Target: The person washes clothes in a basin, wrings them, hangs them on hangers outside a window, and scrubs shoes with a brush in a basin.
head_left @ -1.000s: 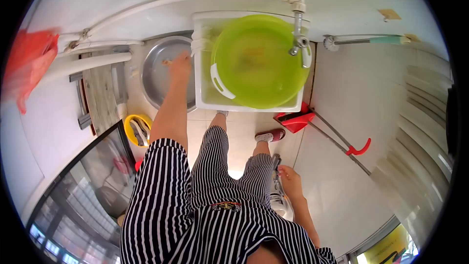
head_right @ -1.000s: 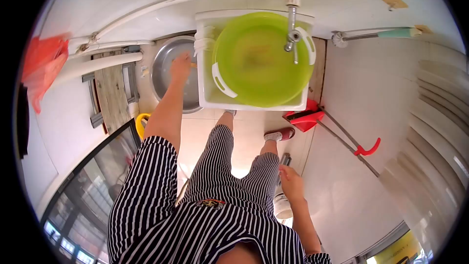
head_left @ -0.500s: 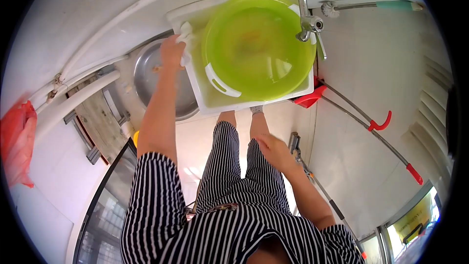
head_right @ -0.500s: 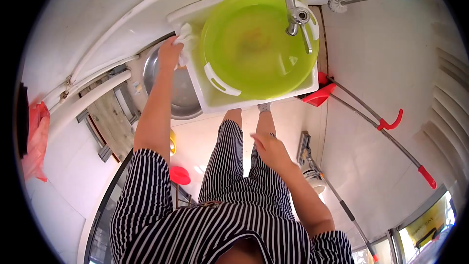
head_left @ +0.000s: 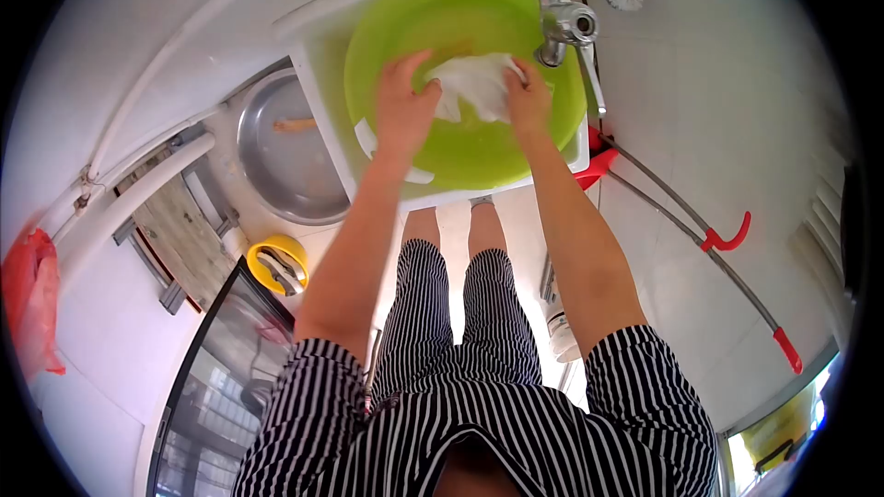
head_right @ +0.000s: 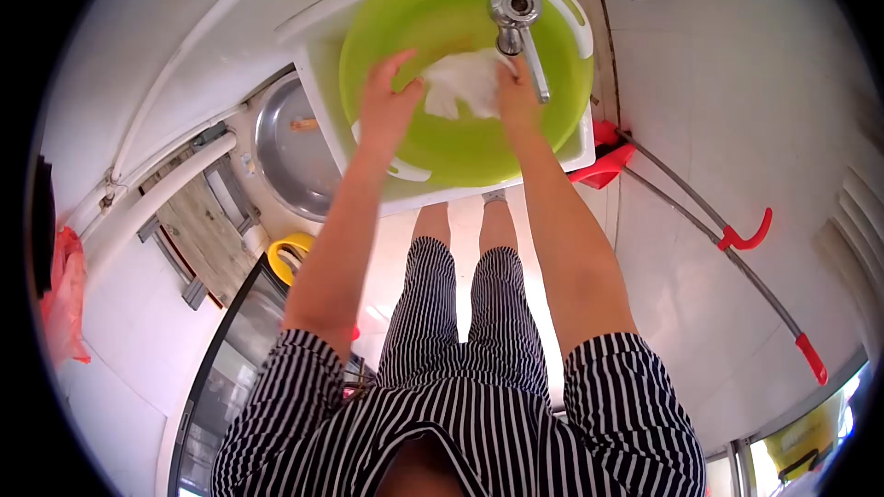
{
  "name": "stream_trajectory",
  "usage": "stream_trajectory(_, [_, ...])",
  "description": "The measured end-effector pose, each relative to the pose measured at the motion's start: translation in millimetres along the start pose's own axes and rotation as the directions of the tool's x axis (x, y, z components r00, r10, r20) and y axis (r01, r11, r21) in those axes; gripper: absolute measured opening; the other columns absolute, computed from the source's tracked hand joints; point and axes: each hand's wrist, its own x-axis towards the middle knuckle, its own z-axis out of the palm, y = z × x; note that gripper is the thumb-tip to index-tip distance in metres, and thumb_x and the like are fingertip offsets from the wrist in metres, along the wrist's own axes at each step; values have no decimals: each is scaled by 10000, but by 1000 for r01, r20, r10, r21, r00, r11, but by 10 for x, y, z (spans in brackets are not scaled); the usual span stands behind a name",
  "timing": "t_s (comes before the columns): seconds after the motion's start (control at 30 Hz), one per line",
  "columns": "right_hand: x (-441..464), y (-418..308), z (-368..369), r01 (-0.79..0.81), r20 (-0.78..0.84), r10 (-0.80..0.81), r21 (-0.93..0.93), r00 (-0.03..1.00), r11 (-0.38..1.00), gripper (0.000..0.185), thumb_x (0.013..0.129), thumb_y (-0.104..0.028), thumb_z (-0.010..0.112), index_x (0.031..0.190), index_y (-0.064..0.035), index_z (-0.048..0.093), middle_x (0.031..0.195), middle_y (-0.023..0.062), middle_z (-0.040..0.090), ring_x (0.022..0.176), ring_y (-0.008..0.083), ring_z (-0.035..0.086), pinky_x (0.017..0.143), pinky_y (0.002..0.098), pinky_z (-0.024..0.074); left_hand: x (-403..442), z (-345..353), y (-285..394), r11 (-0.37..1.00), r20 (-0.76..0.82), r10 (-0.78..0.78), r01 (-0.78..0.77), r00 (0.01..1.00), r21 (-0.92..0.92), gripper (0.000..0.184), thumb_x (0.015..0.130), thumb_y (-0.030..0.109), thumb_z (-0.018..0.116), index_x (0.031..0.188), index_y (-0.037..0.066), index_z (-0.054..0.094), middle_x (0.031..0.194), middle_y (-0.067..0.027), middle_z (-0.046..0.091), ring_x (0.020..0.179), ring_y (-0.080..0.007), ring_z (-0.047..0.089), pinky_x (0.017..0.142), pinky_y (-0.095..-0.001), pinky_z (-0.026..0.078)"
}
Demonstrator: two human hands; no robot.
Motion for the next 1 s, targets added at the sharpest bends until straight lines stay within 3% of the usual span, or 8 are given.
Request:
stream_trajectory(0.17, [164,427,147,144,-142,-486,-851,862,505,329,896,-213,563,1213,-133,536,996,144,601,948,343,596,763,452,507,-196,615,-270,669,203,-557,579,806,-466,647,892,398,529,1449,171,292,1493,-113,259,1289,-338,368,1035,-492,320])
stream_trajectory(0.4, [327,384,201,275,215,-213,-908,953,315,198,851,-160,568,1027,-90,624,1157,152,566,1077,336,556,787,474,508,3,903,-422,-120,660,-455,693,598,-711,715,916,618,387,1471,208,200,1544,-92,87,1363,-409,223,1033,-645,244])
stream_trajectory(0.53, [-86,195,228,528,85,-721,-740,688,417,143,828,-106,577,933,-56,660,1126,144,579,975,309,591,766,404,513,124,1022,-464,-158,627,-278,609,728,-777,657,921,593,414,1417,177,305,1471,-121,281,1292,-368,377,999,-607,349])
stream_trajectory(0.6, [-579,-1,294,494,-28,-502,-131,865,859,97,835,-142,626,895,-89,681,1043,116,544,924,300,565,730,368,501,187,1109,-686,-223,602,-15,585,798,-780,547,926,536,466,1276,116,452,1246,-123,528,1090,-297,563,891,-523,486])
stream_trajectory(0.73, [-881,-205,283,766,225,-736,-287,638,576,148,869,-163,616,962,-48,619,944,121,548,821,310,564,660,354,484,186,966,-657,-229,662,-113,629,741,-743,337,911,390,571,1053,87,537,960,-82,616,826,-217,619,741,-388,543])
stream_trajectory(0.87, [11,92,257,536,67,-599,-533,798,655,164,900,-187,563,966,-40,595,953,156,577,853,355,567,679,425,476,155,931,-509,-286,590,-120,542,798,-791,266,886,267,614,1056,79,533,962,-84,612,851,-218,616,750,-345,535])
stream_trajectory(0.93, [247,198,209,344,-15,-429,-573,903,744,183,908,-208,547,964,-40,594,961,167,584,859,371,565,694,452,471,161,883,-458,244,80,-542,248,837,-937,243,861,160,606,1072,68,531,990,-80,609,878,-219,613,768,-350,529])
stream_trajectory(1.0, [299,244,182,383,-250,-486,-367,837,848,247,914,-258,535,1044,-49,562,1019,185,571,880,401,550,724,488,468,130,841,-563,306,74,-537,276,840,-911,295,826,122,600,1108,60,538,1056,-91,589,941,-216,587,812,-351,501])
